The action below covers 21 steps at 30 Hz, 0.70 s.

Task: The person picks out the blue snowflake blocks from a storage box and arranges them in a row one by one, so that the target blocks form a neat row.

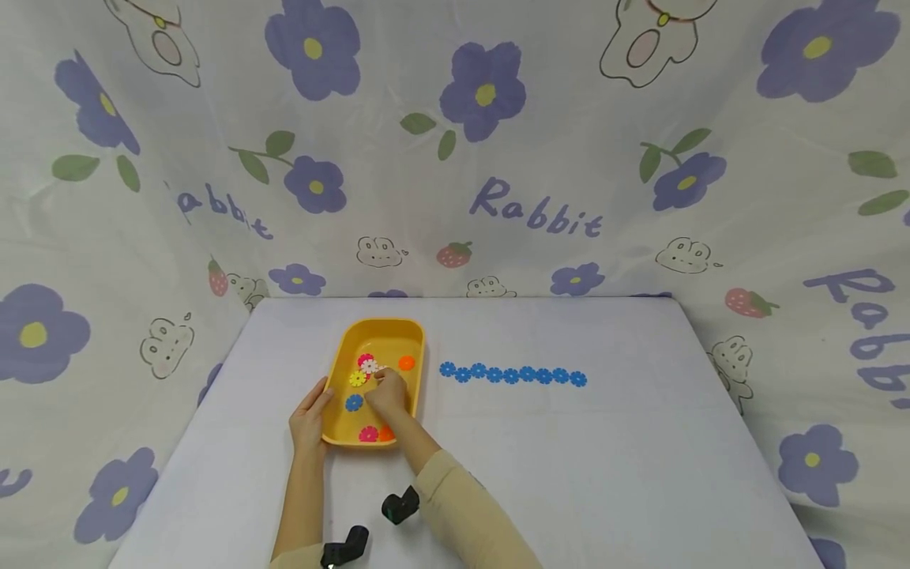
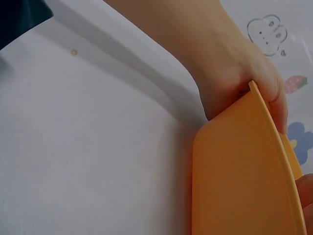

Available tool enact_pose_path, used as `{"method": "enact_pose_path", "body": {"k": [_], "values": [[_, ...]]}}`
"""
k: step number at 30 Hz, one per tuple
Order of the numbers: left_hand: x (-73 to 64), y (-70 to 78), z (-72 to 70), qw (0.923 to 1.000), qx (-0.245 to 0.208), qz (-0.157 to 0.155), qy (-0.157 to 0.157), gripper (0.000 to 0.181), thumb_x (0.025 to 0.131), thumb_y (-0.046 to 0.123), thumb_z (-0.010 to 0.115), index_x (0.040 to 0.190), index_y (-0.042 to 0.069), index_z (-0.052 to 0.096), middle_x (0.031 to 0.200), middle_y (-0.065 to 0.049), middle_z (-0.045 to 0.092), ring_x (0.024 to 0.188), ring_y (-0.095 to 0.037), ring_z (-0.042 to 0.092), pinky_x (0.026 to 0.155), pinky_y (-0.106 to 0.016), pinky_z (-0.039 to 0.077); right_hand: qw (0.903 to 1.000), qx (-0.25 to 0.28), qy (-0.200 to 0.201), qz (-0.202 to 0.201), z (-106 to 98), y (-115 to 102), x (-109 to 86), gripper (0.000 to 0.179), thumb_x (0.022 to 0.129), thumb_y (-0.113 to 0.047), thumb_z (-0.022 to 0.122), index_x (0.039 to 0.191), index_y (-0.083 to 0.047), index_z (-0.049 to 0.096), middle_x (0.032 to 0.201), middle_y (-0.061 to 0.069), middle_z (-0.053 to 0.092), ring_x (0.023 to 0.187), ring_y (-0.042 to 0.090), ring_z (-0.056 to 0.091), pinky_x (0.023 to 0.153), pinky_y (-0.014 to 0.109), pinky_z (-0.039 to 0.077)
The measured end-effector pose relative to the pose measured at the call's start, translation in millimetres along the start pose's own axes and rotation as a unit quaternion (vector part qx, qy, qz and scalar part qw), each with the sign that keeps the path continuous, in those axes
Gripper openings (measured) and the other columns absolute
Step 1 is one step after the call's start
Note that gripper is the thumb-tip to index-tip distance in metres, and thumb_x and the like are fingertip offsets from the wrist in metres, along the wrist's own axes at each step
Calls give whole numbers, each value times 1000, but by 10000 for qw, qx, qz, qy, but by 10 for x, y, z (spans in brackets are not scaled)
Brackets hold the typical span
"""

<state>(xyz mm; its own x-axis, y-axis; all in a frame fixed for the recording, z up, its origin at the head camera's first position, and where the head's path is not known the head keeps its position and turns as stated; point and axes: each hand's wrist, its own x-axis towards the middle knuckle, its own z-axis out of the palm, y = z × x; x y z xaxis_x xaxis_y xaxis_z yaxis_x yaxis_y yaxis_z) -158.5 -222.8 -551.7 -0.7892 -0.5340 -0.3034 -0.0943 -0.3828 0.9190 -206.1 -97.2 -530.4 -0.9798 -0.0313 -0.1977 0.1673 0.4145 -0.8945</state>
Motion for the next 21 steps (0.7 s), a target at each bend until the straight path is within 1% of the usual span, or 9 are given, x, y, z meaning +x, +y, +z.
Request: {"method": "enact_pose_path", "body": {"k": [4,6,8,10,11,13,16,19,21], "values": [[-4,5,1,10000,-23,10,-21,36,87,9,67,123,6,62,102,18,67,115,-8,52,93,-17,46,9986,8,449,291,9,-3,17,26,71,5,73,95,-1,66,83,7,59,75,18,54,67,26,52],[-10,10,-6,10000,-4,24,10,35,86,9,68,121,7,64,101,18,67,113,-7,53,92,-16,46,9973,-109,611,394,27,0,27,29,71,7,71,99,-1,66,88,9,56,79,21,52,70,28,52],[-14,14,-4,10000,43,23,19,35,86,10,69,121,8,64,100,19,67,112,-6,53,91,-15,47,9965,-442,583,414,36,2,35,36,71,7,70,106,0,66,97,12,54,86,23,50,77,31,52],[-16,16,-8,10000,72,26,43,35,85,11,70,120,9,65,100,19,67,111,-6,53,90,-15,47,9950,-862,379,337,46,-3,41,43,71,6,70,112,0,64,105,14,52,92,25,51,85,33,52],[-16,17,-12,9999,85,27,47,35,85,12,70,120,9,65,99,19,67,111,-6,53,90,-15,47,9931,-1125,239,242,51,-2,43,45,71,4,71,115,0,64,107,15,53,93,26,51,86,34,52],[-13,16,-19,10000,89,14,41,35,85,12,70,119,10,66,99,20,67,110,-5,54,91,-16,47,9896,-1436,20,16,55,-5,48,45,71,2,72,116,-1,65,108,14,55,93,26,53,87,34,51],[-7,11,-20,10000,33,39,55,33,85,11,70,117,12,68,97,20,67,104,-3,56,91,-17,47,9868,-1556,-247,-368,61,3,63,41,70,-1,75,111,-2,68,101,10,58,89,23,54,83,32,51],[-7,5,-13,9999,-31,90,36,30,85,9,69,115,13,69,95,20,68,99,0,58,89,-16,49,9863,-1393,-593,-661,69,14,67,39,69,-5,79,106,-3,69,95,6,61,86,19,55,79,28,51],[-9,-1,-8,9999,-94,139,21,29,85,8,69,113,13,70,93,20,68,95,1,59,85,-14,49,9826,-1382,-903,-845,78,15,56,39,68,-9,82,104,-3,68,94,6,64,84,17,55,79,26,51]]}}
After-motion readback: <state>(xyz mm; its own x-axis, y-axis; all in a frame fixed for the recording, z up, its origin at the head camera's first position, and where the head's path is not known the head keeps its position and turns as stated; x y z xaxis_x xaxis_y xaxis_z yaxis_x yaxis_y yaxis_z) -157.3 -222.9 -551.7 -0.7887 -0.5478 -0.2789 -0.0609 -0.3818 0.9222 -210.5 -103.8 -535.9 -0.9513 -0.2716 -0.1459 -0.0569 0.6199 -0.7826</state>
